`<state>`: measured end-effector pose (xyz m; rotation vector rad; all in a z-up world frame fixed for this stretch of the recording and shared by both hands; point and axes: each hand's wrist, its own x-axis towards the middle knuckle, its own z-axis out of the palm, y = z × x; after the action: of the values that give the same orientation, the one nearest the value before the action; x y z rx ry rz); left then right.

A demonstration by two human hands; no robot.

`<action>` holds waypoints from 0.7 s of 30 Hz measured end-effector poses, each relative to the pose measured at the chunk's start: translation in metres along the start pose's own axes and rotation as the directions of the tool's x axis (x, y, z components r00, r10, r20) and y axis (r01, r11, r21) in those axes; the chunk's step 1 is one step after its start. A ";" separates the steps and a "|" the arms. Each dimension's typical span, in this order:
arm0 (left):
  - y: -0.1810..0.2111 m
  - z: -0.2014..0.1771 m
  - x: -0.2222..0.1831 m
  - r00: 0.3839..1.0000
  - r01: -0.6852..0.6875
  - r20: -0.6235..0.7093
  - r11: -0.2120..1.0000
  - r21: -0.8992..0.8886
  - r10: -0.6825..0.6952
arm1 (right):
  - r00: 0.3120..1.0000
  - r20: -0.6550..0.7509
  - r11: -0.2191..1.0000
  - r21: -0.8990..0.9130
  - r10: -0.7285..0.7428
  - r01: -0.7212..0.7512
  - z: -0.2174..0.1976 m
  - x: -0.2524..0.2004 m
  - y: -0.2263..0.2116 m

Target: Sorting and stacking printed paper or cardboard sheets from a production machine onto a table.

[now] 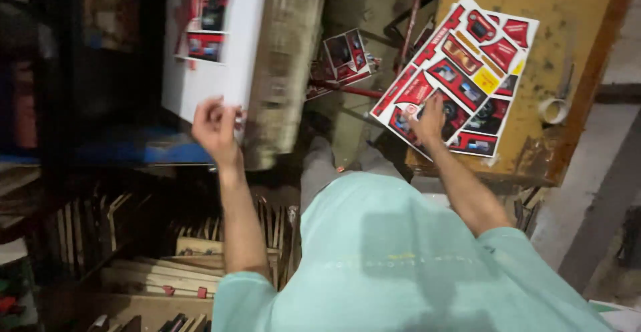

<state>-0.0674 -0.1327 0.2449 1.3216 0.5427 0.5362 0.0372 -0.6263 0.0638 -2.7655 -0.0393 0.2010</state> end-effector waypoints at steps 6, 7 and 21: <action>-0.098 0.100 -0.068 0.965 0.215 0.155 0.976 -0.021 -0.210 | 0.942 0.192 0.954 -0.180 0.275 -0.241 0.023 -0.081 0.112; -0.150 0.117 -0.082 0.964 0.211 0.167 0.977 -0.015 -0.206 | 0.941 0.186 0.953 -0.171 0.282 -0.252 0.012 -0.077 0.119; -0.423 0.254 -0.211 0.772 0.405 0.191 0.701 0.587 -0.606 | 0.958 0.284 0.998 0.050 -0.043 0.030 0.002 -0.088 0.207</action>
<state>-0.0402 -0.5284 -0.1166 1.6408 0.7352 -0.3729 -0.0498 -0.8228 -0.0011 -2.6658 -0.1576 0.5815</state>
